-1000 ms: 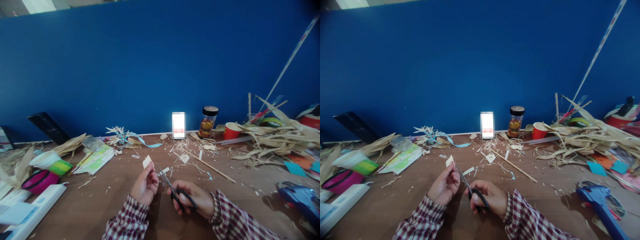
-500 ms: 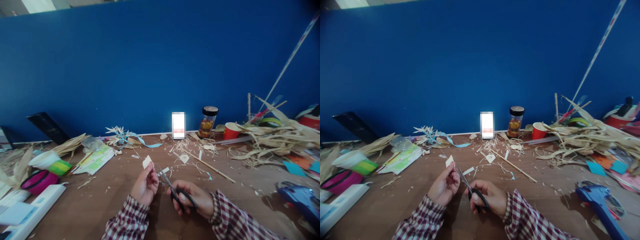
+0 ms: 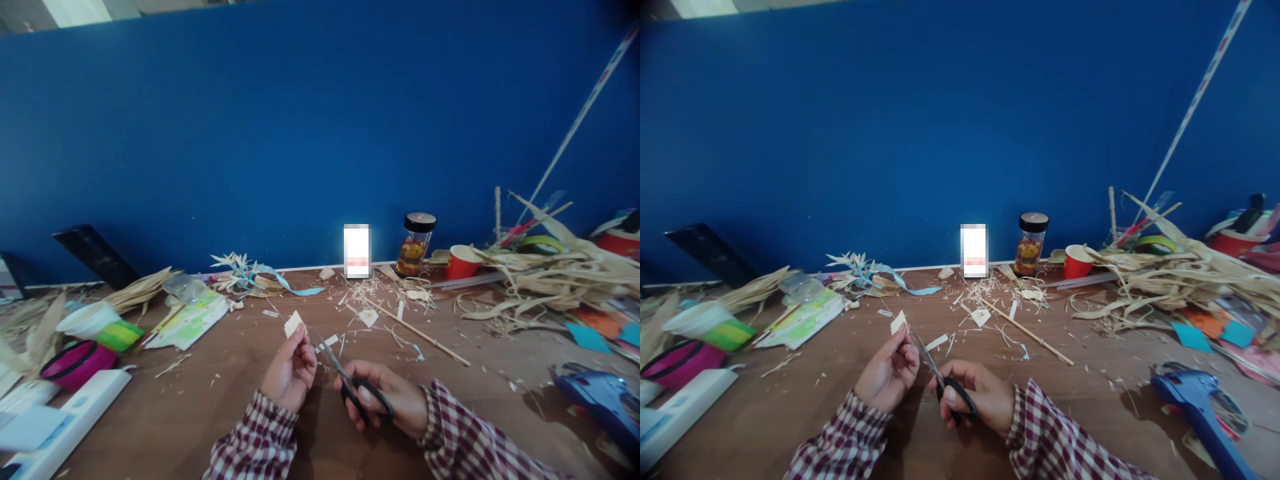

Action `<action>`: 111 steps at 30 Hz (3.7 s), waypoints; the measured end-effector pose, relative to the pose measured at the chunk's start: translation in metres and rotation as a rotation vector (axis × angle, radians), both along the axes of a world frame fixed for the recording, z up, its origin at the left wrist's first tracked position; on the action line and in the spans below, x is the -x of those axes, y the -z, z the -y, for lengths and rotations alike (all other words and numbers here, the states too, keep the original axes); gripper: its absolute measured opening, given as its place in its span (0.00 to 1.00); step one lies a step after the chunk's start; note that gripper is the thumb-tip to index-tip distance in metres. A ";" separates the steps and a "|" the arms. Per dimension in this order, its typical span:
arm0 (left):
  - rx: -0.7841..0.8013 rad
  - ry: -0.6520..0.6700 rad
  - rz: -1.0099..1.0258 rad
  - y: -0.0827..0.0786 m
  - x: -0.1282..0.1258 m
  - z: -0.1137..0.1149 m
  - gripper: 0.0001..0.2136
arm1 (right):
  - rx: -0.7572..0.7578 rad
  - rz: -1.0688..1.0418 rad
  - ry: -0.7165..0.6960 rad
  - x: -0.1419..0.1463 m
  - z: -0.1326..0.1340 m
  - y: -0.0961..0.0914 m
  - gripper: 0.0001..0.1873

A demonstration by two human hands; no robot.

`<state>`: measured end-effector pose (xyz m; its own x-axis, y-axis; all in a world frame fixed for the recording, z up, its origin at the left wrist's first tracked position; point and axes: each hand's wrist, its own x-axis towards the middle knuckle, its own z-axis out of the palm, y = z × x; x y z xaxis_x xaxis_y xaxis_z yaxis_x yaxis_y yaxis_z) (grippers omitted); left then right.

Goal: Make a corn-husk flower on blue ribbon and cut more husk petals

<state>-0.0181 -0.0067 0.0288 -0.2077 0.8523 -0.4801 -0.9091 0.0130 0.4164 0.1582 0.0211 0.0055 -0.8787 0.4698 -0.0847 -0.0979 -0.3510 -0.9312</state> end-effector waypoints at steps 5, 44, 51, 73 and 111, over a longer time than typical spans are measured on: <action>0.004 -0.002 -0.012 0.000 0.000 0.000 0.04 | -0.002 -0.006 -0.001 0.000 0.000 -0.001 0.27; 0.007 0.027 -0.115 0.006 -0.007 -0.001 0.05 | 0.133 -0.032 0.070 0.002 0.004 0.000 0.25; -0.021 0.030 -0.137 0.007 -0.005 -0.001 0.04 | 0.145 -0.013 0.113 0.004 0.004 -0.002 0.25; -0.057 0.043 -0.163 0.003 -0.002 -0.001 0.07 | 0.060 0.061 0.150 0.000 0.000 -0.012 0.23; -0.015 0.058 -0.565 0.004 -0.015 0.004 0.09 | -0.906 0.605 -0.190 -0.027 -0.010 -0.022 0.17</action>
<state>-0.0029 -0.0102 0.0246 -0.3816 0.8757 -0.2957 -0.5432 0.0464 0.8383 0.1857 0.0306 0.0271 -0.8729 0.4367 -0.2176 0.4434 0.5238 -0.7274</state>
